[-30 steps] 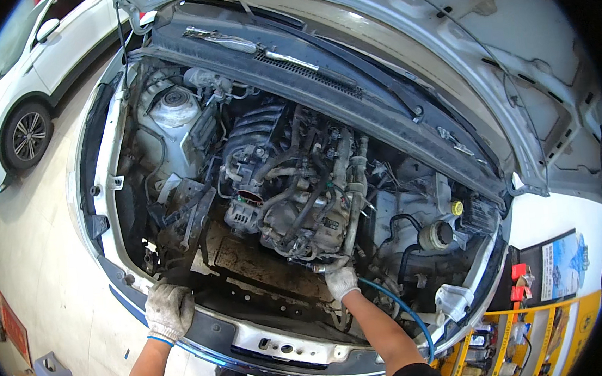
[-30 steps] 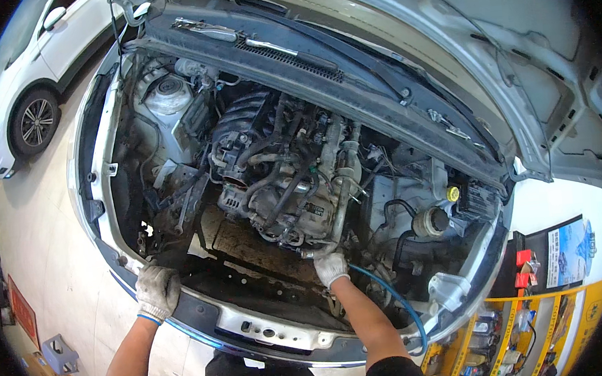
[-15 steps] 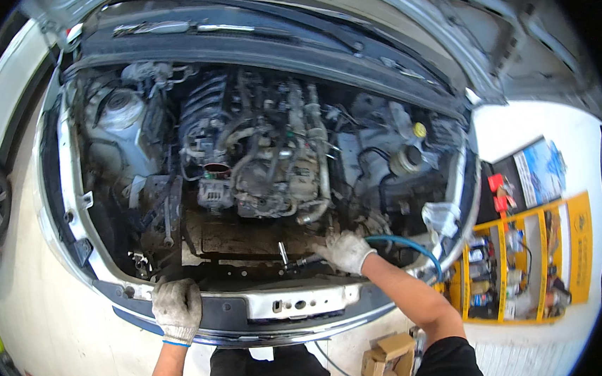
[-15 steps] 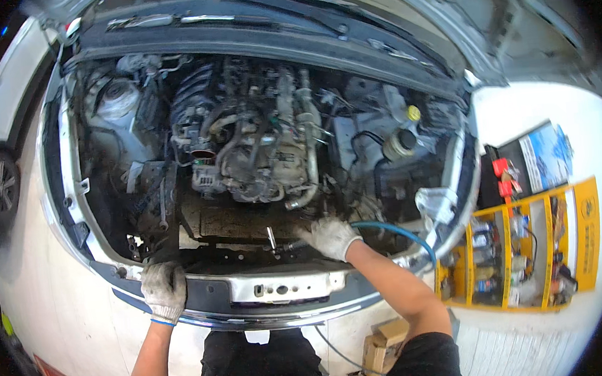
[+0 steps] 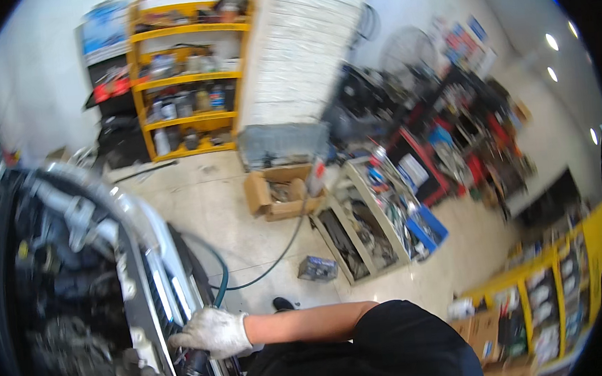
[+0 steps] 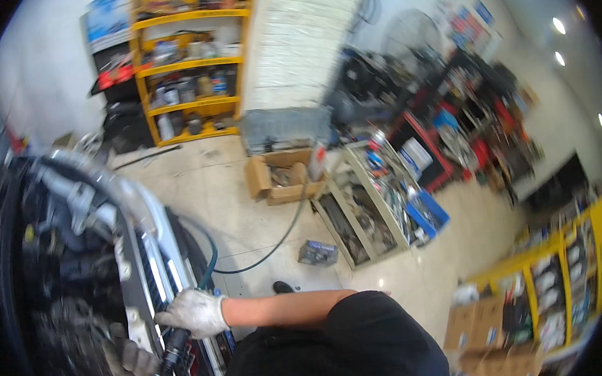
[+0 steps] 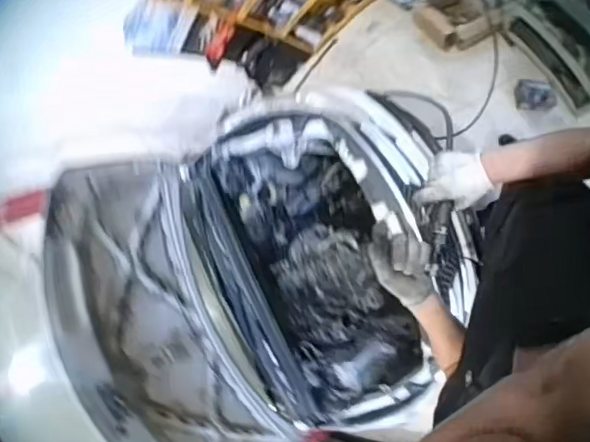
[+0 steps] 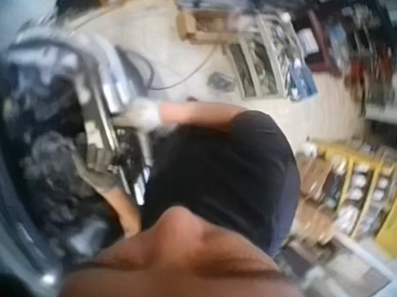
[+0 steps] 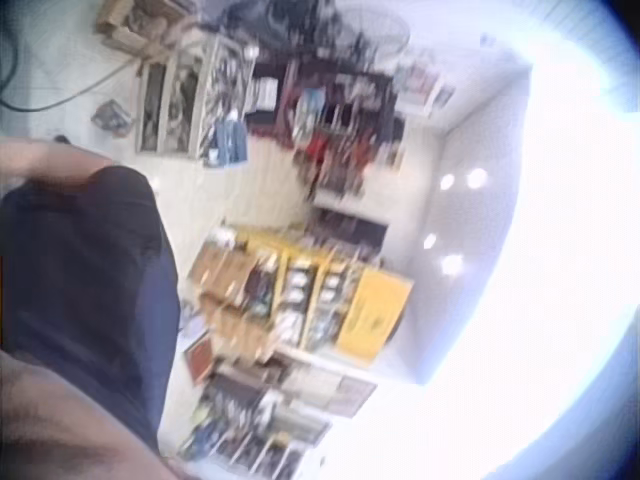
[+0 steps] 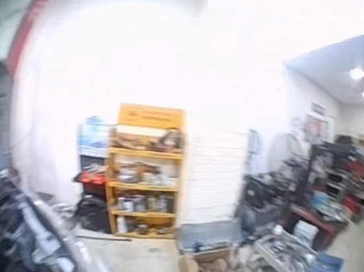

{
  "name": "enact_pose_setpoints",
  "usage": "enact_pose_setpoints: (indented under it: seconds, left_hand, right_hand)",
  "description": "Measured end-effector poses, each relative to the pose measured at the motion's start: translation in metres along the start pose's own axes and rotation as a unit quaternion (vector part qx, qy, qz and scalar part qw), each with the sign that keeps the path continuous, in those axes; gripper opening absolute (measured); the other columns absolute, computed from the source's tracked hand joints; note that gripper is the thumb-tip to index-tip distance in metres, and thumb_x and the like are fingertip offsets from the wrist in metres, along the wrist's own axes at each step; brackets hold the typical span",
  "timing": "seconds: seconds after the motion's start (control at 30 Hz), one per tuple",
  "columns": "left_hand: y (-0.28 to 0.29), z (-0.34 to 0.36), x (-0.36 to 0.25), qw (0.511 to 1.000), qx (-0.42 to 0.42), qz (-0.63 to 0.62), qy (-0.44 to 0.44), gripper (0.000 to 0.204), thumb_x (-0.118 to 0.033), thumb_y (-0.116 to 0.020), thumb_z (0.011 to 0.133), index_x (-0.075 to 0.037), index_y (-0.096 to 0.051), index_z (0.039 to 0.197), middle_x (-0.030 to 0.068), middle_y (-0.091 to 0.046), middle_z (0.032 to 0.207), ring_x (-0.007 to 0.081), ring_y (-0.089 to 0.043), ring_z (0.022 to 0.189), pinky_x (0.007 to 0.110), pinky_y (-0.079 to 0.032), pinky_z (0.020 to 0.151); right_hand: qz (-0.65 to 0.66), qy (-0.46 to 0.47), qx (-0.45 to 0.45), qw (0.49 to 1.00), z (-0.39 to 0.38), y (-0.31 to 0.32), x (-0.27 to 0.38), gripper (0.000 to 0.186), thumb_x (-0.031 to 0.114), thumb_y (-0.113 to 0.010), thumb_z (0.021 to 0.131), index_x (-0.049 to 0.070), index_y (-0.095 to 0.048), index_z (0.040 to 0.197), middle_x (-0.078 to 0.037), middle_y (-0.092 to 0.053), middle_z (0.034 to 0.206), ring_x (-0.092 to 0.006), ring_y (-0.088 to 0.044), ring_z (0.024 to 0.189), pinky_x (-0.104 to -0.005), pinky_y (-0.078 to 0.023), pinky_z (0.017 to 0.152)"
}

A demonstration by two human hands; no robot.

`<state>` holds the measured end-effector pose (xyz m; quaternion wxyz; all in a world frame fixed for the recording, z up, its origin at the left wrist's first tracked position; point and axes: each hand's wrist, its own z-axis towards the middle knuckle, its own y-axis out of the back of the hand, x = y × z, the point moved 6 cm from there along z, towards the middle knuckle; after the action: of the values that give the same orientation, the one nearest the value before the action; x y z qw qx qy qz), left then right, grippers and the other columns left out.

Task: The person works under the hood of a white car, using a pneumatic impact wrench to remove bolts from the engine bay. They remove a metal bracket and place it aside, then continue using the impact wrench on other components.

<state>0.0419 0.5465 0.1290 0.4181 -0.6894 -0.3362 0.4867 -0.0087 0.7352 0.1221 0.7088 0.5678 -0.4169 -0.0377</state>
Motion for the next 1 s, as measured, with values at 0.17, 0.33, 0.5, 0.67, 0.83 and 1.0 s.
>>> enact_pose_setpoints:
  seconds: [0.17, 0.33, 0.5, 0.67, 0.83, 1.0]
  left_hand:
    - [-0.093, 0.096, 0.178, 0.978, -0.146, 0.064, 0.135, 0.03, -0.036, -0.047, 0.112, -0.009, -0.06, 0.109, -0.0078, -0.025, 0.057, 0.0025, -0.021, 0.041, 0.023, -0.017, 0.035]
    - [-0.064, 0.213, 0.347, 0.951, -0.155, -0.006, 0.269, 0.03, -0.039, -0.058, 0.107, -0.013, -0.061, 0.091, -0.0104, -0.031, 0.053, 0.002, -0.023, 0.038, 0.021, -0.018, 0.034]
    - [0.025, 0.364, 0.38, 0.908, -0.234, 0.335, 0.094, 0.033, -0.041, -0.053, 0.108, -0.017, -0.057, 0.085, -0.0081, -0.041, 0.053, 0.0082, -0.035, 0.042, 0.027, -0.032, 0.039]
    - [0.058, 0.359, 0.293, 0.931, -0.265, 0.196, 0.158, 0.036, -0.037, -0.057, 0.105, -0.019, -0.051, 0.075, -0.0088, -0.044, 0.055, 0.008, -0.046, 0.05, 0.023, -0.046, 0.051]
    - [0.066, 0.253, 0.369, 0.877, -0.3, 0.282, 0.247, 0.026, -0.025, -0.062, 0.102, -0.011, -0.057, 0.08, -0.0023, -0.055, 0.064, 0.009, -0.051, 0.049, 0.022, -0.046, 0.046]
    - [0.099, 0.179, 0.43, 0.788, -0.372, 0.325, 0.368, 0.015, -0.019, -0.061, 0.1, -0.008, -0.061, 0.09, 0.0018, -0.055, 0.067, 0.0129, -0.051, 0.049, 0.025, -0.048, 0.046]
  right_hand:
    - [0.113, -0.122, -0.301, 0.939, -0.128, -0.008, -0.051, 0.053, 0.014, -0.076, 0.075, 0.002, -0.059, 0.124, -0.021, -0.057, 0.126, -0.0395, -0.058, 0.119, -0.0481, -0.046, 0.104]
    - [0.23, -0.299, -0.368, 0.85, -0.236, 0.0, -0.175, 0.031, 0.008, -0.066, 0.081, 0.005, -0.065, 0.111, -0.02, -0.067, 0.107, -0.0438, -0.062, 0.107, -0.0487, -0.052, 0.094]
    - [0.207, -0.21, -0.431, 0.853, -0.386, 0.034, -0.245, 0.025, 0.002, -0.069, 0.08, 0.003, -0.066, 0.105, -0.014, -0.066, 0.106, -0.0345, -0.064, 0.097, -0.0418, -0.052, 0.09]
    - [0.334, -0.537, -0.647, 0.427, -0.614, 0.045, -0.376, 0.017, 0.02, -0.066, 0.091, 0.003, -0.069, 0.091, -0.002, -0.062, 0.07, -0.0158, -0.057, 0.064, -0.037, -0.051, 0.062]
    - [0.438, -0.513, -0.724, 0.146, -0.814, -0.034, -0.57, 0.02, 0.013, -0.074, 0.082, 0.006, -0.064, 0.098, -0.011, -0.067, 0.085, -0.0259, -0.066, 0.07, -0.0432, -0.053, 0.058]
    - [0.239, -0.619, -0.727, 0.178, -0.941, -0.065, -0.632, 0.045, 0.017, -0.08, 0.079, 0.007, -0.068, 0.121, -0.014, -0.073, 0.107, -0.0279, -0.071, 0.093, -0.0444, -0.057, 0.083]
